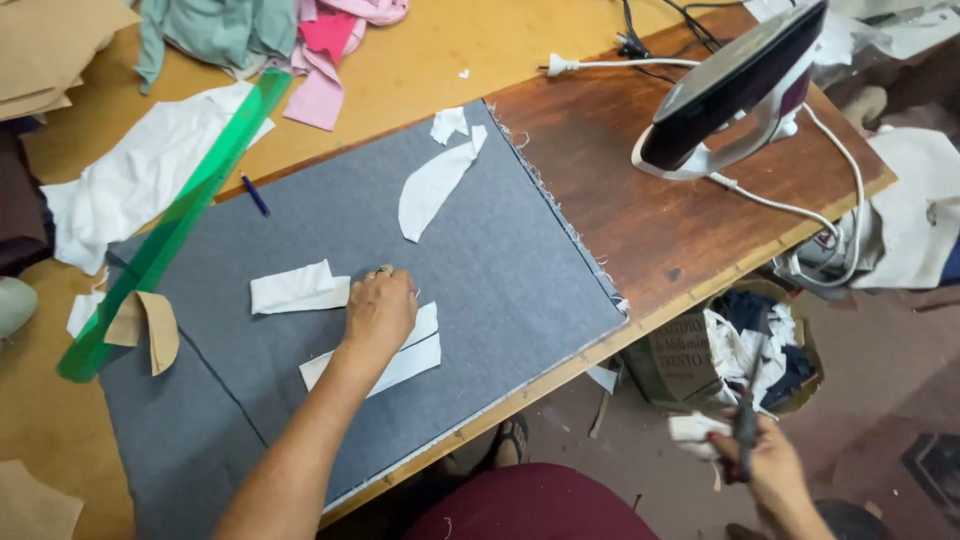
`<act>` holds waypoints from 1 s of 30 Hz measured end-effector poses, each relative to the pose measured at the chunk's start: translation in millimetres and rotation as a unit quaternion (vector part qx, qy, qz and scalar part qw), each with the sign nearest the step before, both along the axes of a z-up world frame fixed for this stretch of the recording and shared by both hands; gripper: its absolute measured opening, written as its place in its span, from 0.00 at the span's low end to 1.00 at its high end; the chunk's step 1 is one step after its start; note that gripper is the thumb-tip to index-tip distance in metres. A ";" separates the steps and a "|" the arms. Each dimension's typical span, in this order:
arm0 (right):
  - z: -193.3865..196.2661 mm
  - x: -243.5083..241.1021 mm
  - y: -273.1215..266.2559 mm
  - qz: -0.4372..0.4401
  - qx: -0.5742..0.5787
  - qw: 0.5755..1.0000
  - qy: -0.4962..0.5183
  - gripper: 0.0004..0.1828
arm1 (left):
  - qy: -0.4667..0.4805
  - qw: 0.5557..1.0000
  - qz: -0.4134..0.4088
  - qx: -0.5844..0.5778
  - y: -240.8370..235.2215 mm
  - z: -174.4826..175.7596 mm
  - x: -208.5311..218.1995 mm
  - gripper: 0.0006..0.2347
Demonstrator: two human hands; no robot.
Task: Cutting out fabric pieces using scissors following a pattern on a workbench.
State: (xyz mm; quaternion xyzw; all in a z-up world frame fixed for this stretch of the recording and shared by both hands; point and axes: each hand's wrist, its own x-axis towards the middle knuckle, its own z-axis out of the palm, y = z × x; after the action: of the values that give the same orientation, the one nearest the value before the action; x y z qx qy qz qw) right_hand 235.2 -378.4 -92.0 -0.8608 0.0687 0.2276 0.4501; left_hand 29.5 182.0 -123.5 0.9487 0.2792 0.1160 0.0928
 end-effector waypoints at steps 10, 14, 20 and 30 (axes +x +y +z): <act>29.8 179.7 -92.8 -0.040 -0.378 0.909 -0.173 0.46 | -0.065 0.993 0.003 0.095 16.6 34.9 51.8 0.07; 62.3 93.2 -32.3 -0.090 -0.257 0.961 -0.038 0.38 | -0.041 0.995 0.040 0.087 54.3 10.1 115.5 0.09; 8.4 54.3 -33.2 -0.134 -0.088 0.977 0.137 0.29 | -0.013 0.993 0.030 0.117 98.2 -1.8 187.4 0.04; 31.0 -35.3 -53.2 -0.203 -0.093 0.945 0.239 0.14 | 0.059 0.990 -0.124 0.038 143.6 17.7 293.6 0.15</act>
State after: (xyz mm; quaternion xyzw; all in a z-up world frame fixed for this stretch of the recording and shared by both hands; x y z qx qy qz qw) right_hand 199.9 -431.6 -61.0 -0.7868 0.3681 0.3235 0.3751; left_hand 323.1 325.6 -105.8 0.9841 0.1594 0.0576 0.0537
